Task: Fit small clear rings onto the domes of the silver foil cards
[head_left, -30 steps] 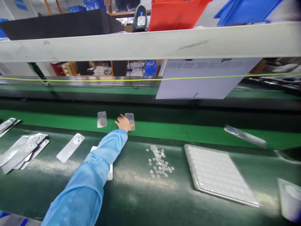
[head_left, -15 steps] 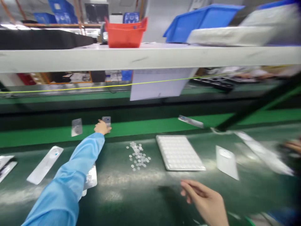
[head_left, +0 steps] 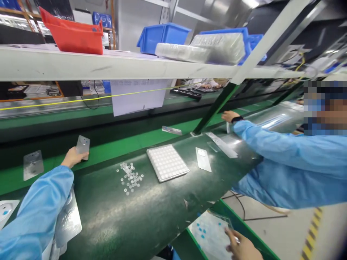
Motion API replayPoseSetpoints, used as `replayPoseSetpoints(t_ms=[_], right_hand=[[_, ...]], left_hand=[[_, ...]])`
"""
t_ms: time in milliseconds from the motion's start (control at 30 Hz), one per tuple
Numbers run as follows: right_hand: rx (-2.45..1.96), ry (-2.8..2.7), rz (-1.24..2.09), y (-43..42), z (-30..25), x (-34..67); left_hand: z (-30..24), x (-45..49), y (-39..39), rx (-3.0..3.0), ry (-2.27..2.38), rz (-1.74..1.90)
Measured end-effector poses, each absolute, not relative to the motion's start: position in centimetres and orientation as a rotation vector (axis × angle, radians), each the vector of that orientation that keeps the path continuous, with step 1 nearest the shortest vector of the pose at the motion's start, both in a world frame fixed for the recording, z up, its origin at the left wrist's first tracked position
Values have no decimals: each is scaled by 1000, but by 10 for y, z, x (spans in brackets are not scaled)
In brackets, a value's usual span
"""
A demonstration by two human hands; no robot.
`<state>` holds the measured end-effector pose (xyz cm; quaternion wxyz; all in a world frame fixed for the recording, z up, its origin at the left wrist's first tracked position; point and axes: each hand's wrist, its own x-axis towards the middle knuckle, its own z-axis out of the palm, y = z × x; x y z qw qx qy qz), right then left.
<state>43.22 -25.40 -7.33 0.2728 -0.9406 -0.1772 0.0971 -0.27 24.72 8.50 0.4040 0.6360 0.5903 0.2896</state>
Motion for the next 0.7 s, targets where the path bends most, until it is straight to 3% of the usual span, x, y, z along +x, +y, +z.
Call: replayPoseSetpoints(t_ms=[167,267,467,700], right_hand=[[-2305,-776,-43,-208,-63,408],[-2012,-1089,-57,-151,-36,353],[-1521,-1256,782,-69,5,211],[-1495,-1371,946,-51,-11,180]], left_hand=[[55,13,147,1359,1297,792],[33,25,75,910,973,751],[6,35,9,785,822,738],[4,33,15,618,928,966]])
